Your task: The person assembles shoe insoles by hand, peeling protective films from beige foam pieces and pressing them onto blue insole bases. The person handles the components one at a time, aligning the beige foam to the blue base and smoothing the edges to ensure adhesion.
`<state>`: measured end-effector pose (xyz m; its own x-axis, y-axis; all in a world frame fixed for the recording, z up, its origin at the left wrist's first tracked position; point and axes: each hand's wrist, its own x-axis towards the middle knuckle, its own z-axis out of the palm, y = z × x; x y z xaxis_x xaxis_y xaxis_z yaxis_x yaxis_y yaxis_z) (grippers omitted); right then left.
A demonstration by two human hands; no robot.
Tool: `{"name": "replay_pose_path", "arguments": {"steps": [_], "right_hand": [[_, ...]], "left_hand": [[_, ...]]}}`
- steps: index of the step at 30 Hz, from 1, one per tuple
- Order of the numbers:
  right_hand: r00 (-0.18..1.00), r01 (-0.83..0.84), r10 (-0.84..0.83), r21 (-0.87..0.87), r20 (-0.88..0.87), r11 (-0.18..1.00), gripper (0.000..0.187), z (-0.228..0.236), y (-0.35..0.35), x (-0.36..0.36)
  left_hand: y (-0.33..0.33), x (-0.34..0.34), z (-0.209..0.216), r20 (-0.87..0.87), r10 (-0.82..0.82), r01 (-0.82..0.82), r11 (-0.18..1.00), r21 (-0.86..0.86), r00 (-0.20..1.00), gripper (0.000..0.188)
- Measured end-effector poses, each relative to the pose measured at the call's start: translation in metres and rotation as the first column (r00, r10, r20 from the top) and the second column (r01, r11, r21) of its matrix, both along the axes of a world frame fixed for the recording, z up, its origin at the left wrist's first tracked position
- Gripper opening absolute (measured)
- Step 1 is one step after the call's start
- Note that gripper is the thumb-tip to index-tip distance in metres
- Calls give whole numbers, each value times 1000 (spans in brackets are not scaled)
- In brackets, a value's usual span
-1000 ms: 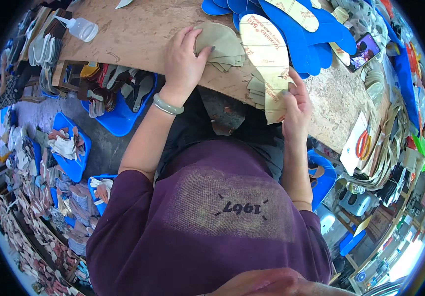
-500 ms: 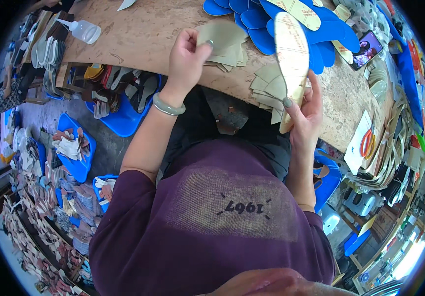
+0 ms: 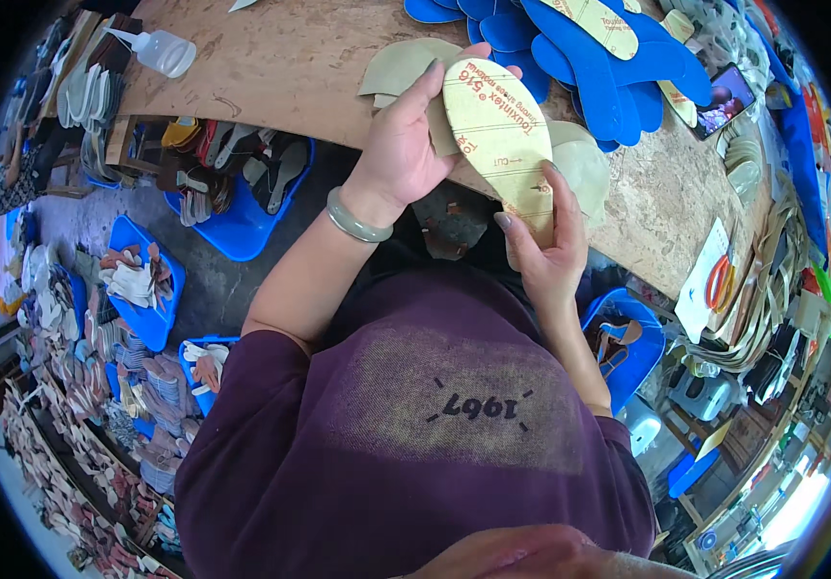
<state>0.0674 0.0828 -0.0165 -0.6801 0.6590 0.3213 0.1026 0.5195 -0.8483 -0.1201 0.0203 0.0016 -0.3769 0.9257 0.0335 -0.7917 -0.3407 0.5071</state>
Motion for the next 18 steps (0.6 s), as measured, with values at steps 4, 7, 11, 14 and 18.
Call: {"name": "replay_pose_path", "arguments": {"steps": [4,7,11,14,18], "right_hand": [[1000,8,-8,8,-5,1000,65,-7,-2,1],[1000,10,-10,16,-5,1000,65,-7,-2,2],[1000,14,-14,2,-16,1000,65,-10,0,3],[1000,17,-18,-30,-12,999,65,-8,-1,3],[1000,25,-25,16,-13,1000,64,-8,0,3]], "left_hand": [[2,1,1,99,-32,25,997,70,995,51],[4,1,0,109,-52,43,996,83,993,52],[5,1,2,118,-90,78,992,101,989,52],[6,1,2,122,-108,95,990,106,987,52],[7,3,3,126,-109,97,990,101,986,53]]}}
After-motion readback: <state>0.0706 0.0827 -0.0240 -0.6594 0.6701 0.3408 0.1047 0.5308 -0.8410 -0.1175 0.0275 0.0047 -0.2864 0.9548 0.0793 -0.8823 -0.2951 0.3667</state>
